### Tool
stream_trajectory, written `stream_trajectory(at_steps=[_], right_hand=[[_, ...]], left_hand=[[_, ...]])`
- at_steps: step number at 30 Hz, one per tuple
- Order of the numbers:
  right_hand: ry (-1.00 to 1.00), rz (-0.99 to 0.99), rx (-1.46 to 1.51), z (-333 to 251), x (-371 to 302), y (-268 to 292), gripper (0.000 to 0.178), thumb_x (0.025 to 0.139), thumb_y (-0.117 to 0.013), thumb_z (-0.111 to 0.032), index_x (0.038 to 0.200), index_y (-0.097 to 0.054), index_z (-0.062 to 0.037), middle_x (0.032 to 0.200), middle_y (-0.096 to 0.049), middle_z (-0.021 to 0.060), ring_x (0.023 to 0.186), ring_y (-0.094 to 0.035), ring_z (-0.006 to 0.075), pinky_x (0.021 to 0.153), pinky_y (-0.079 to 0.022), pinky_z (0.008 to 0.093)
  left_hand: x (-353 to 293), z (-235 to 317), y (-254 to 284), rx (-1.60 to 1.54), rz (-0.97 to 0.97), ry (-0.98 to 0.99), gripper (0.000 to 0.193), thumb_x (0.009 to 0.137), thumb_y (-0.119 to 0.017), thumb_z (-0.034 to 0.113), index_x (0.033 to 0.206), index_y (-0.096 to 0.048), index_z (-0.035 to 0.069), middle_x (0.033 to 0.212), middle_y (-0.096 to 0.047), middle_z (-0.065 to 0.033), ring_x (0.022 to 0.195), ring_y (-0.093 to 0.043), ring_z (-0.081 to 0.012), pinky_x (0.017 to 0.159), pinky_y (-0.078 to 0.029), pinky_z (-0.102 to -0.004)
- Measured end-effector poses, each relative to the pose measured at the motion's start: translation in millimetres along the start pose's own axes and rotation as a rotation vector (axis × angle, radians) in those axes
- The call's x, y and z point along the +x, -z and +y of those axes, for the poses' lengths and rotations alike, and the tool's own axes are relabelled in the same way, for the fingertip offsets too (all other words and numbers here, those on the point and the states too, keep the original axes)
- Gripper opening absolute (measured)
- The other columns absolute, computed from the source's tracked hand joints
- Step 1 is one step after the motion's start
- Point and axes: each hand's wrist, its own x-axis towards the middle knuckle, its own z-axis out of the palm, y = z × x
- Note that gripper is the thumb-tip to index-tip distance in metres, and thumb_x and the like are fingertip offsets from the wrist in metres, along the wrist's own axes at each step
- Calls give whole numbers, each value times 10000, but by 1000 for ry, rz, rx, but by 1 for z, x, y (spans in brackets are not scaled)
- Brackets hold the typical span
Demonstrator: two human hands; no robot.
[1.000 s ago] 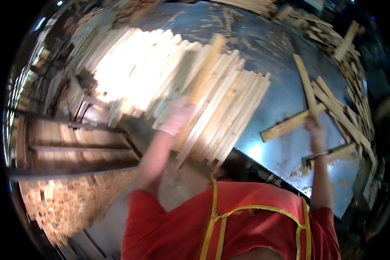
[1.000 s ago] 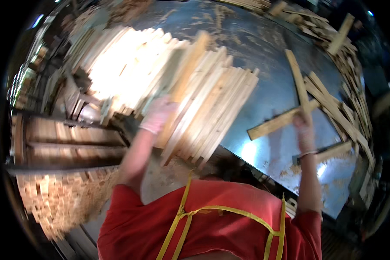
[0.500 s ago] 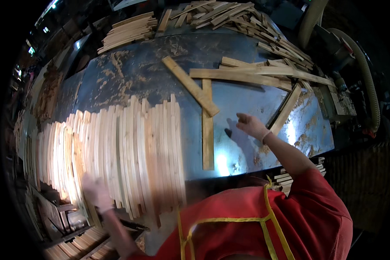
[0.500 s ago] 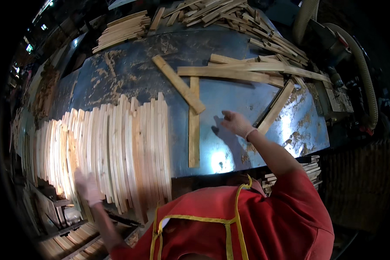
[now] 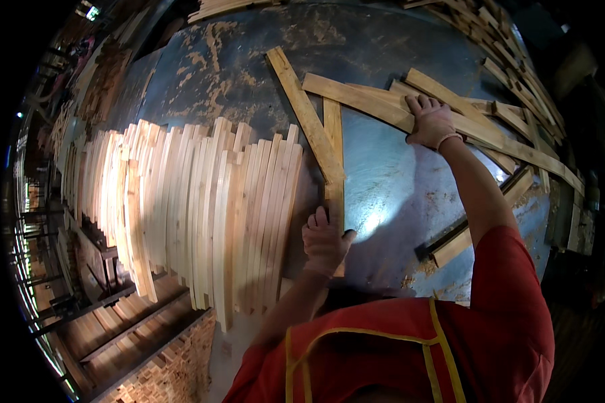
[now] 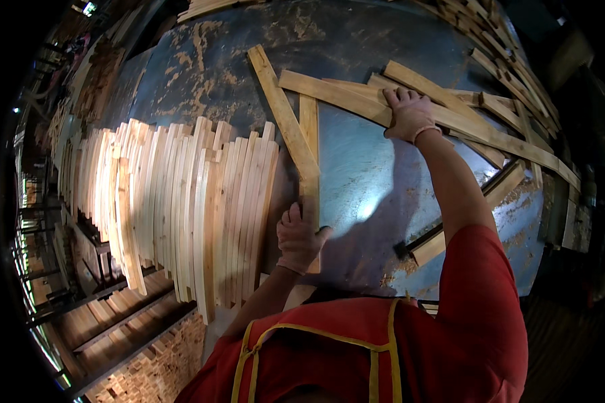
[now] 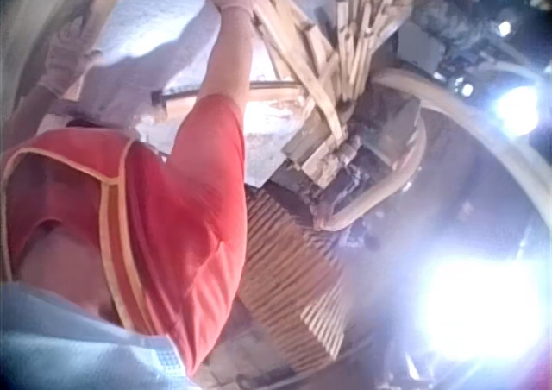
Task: The person repeatedly picks up thin wooden planks from a scattered pile on a metal table and stacks them neatly. The worker handles the planks one by one, aligning them into a growing stack on the left side of the table.
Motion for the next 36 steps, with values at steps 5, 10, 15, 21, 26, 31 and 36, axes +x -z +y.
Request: stream_trajectory(at_steps=[5,10,15,21,26,31,36], right_hand=[[-70,-246,304,24,6,13,1039,760,-889,-463,1653,-443,-174,1264,-752,179,1158,-715,354,1027,-544,415],[-76,-451,1074,33,-78,-45,685,903,-824,-338,1478,-612,-31,1133,-780,141,994,-716,231,899,-569,376],[-524,-265,1337,-26,-164,-61,386,963,-750,-164,1313,-677,-20,1043,-747,104,916,-692,196,759,-590,368],[-449,-29,1677,-186,-210,-31,595,954,-677,-91,1504,-456,-41,1098,-683,125,914,-679,231,731,-599,377],[-309,-74,990,-340,-261,-44,919,878,-798,-170,1586,-237,3,1264,-647,301,1071,-722,415,905,-609,508],[-195,-339,1470,-318,-253,-43,867,915,-790,-214,1617,-349,39,1319,-704,229,1119,-726,317,969,-590,399],[-352,-413,2265,-283,-254,-20,584,1030,-704,-164,1564,-535,-1,1334,-725,109,1132,-715,205,1000,-584,323]], left_hand=[[5,-31,42,-617,-228,168,978,861,-780,243,1694,-328,3,1591,-511,-230,1430,-544,-390,1197,-442,-467],[-57,-77,59,-1237,-289,68,944,838,-713,54,1694,-329,-46,1698,-455,-182,1544,-451,-240,1255,-366,-336],[-109,-112,63,-1398,-329,35,985,812,-777,85,1699,-358,-10,1506,-590,-111,1258,-633,-176,1099,-502,-301],[-112,-146,80,-802,159,140,870,893,-760,217,1677,-411,72,1616,-539,-200,1446,-563,-399,1211,-451,-444],[-89,-157,94,-633,143,318,865,877,-789,304,1658,-444,162,1622,-513,-192,1444,-548,-429,1197,-469,-500],[-86,-148,80,-631,197,336,922,855,-828,328,1663,-431,130,1625,-511,-232,1464,-536,-424,1219,-449,-478],[-88,-82,104,-890,0,282,862,905,-805,396,1622,-476,48,1572,-541,-297,1457,-536,-429,1227,-436,-460]])
